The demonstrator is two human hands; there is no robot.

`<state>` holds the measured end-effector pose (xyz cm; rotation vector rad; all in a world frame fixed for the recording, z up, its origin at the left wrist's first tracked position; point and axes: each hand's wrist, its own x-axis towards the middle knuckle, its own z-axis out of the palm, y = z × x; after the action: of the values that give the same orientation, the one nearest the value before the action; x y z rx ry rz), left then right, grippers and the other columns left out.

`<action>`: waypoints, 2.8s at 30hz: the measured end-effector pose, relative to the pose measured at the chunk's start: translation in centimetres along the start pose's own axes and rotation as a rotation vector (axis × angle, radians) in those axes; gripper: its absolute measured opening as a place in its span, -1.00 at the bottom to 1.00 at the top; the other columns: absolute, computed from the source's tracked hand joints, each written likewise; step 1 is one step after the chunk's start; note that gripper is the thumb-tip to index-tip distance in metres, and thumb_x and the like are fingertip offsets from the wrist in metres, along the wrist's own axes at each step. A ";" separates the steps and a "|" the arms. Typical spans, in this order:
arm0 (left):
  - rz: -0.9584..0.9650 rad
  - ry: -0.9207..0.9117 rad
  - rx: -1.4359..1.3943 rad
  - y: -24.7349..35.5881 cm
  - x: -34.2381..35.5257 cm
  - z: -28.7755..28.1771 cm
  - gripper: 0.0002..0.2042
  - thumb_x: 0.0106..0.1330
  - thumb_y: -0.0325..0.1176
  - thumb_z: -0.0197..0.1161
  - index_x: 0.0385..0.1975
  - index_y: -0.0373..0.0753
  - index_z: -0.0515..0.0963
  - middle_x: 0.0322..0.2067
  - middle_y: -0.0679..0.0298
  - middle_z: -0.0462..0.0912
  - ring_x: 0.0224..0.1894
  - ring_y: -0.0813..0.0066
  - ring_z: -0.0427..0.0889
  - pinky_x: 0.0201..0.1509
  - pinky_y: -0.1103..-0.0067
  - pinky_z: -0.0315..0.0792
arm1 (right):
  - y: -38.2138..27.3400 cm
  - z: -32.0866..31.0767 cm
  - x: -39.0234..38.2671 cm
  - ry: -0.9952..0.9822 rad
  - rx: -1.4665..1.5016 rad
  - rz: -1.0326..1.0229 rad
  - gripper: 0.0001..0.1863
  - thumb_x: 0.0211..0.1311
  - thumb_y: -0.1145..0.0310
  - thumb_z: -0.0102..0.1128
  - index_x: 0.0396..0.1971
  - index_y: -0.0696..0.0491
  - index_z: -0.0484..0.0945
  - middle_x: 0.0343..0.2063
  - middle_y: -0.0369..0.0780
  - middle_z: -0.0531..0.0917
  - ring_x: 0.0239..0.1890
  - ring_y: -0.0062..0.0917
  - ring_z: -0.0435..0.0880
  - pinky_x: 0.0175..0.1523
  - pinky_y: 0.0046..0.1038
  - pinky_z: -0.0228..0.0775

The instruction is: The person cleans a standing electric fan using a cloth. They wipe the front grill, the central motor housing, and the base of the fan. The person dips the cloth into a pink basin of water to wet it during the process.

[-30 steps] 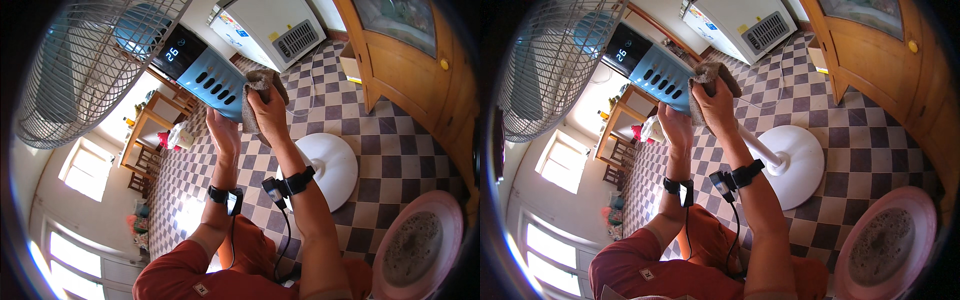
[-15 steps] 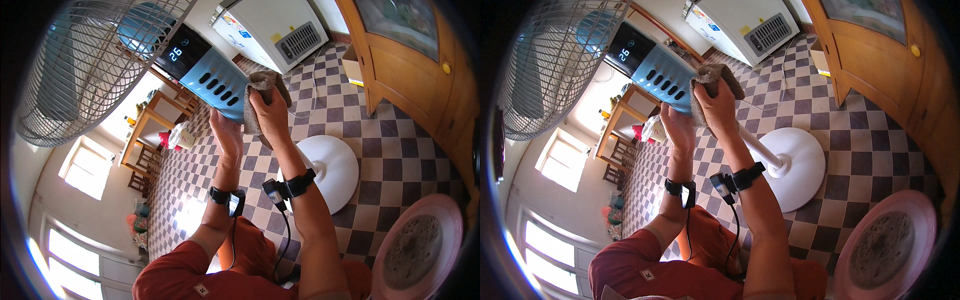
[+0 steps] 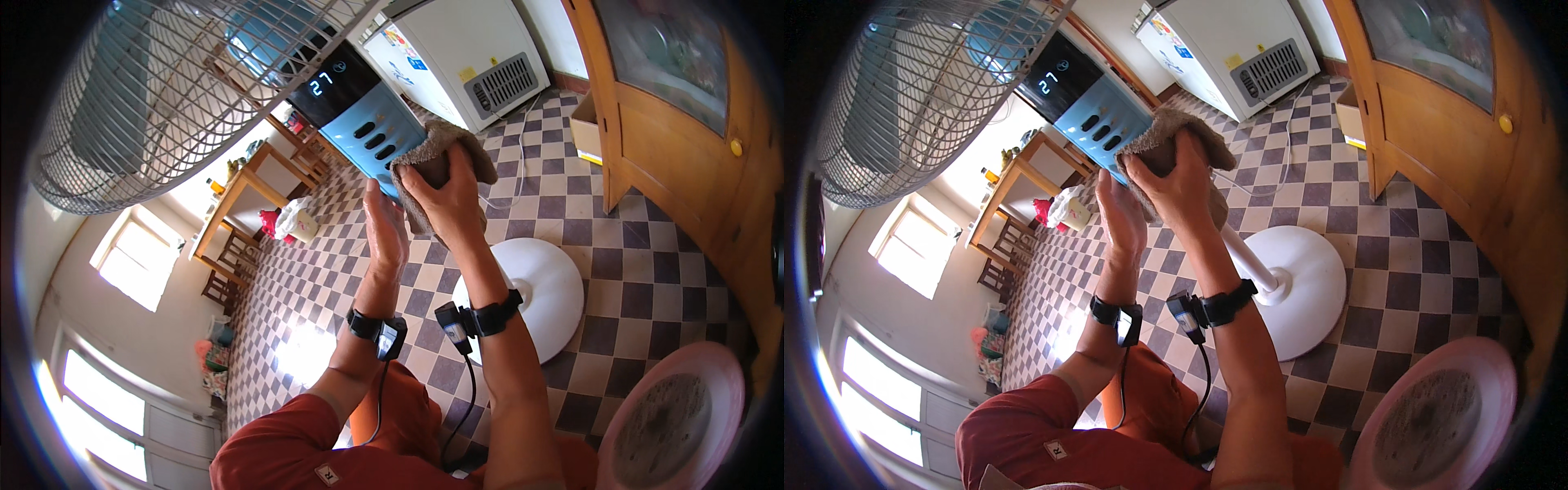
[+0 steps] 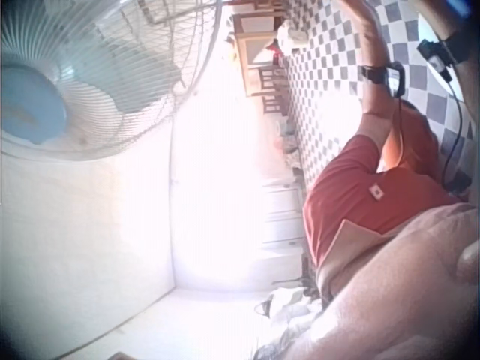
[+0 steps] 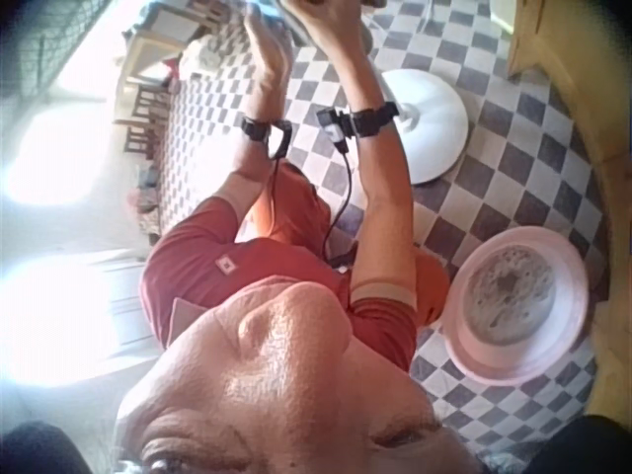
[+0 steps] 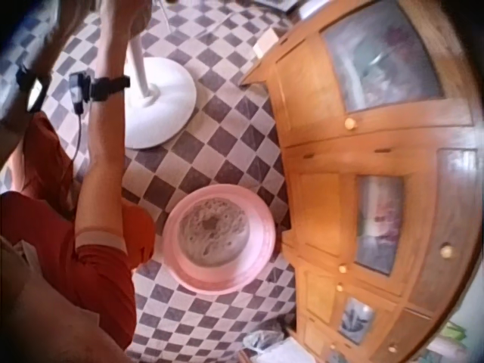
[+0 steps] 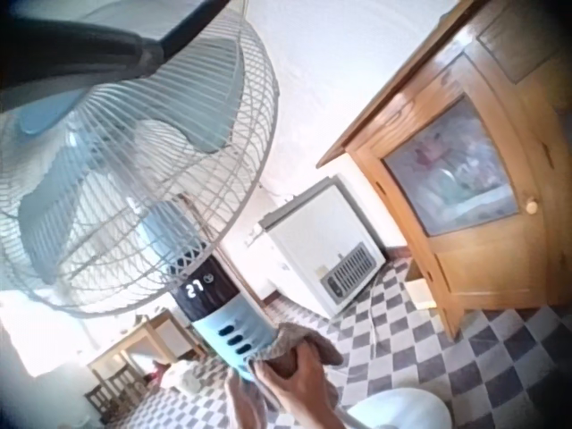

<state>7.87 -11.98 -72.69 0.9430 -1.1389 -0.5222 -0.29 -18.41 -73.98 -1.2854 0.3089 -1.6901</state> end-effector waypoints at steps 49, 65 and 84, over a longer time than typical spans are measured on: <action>-0.073 0.043 0.029 -0.3 -0.5 -0.4 -0.34 0.36 0.14 -0.18 0.26 -0.28 0.13 0.23 0.17 0.25 0.27 0.34 0.21 0.35 0.39 0.04 | -0.7 0.4 0.2 -0.015 0.263 0.109 -0.37 0.07 0.15 0.24 0.05 0.24 0.32 -0.06 -0.01 0.46 -0.02 -0.32 0.47 0.12 -0.35 0.27; -0.014 0.022 0.186 -1.3 -0.4 -1.4 -0.26 0.31 0.20 -0.11 0.31 -0.26 0.03 0.33 0.15 0.06 0.38 0.31 0.00 0.40 0.27 -0.12 | 2.7 -3.6 1.2 0.093 0.846 0.548 -0.48 0.23 0.09 0.09 0.08 0.11 0.38 -0.09 -0.23 0.50 -0.06 -0.56 0.47 0.06 -0.55 0.31; 0.015 -0.019 0.306 -1.2 -0.8 -1.1 -0.30 0.29 0.09 0.06 0.32 -0.15 0.04 0.29 0.14 0.10 0.36 0.27 0.00 0.40 0.20 -0.17 | 1.2 -2.5 0.2 -0.185 0.440 0.282 -0.44 0.13 0.21 0.26 0.10 0.12 0.35 -0.06 -0.19 0.50 -0.06 -0.56 0.48 0.03 -0.54 0.34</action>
<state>8.67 -11.61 -74.28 1.1934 -1.2639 -0.3501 -1.77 -19.98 -75.72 -1.0050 0.0019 -1.2981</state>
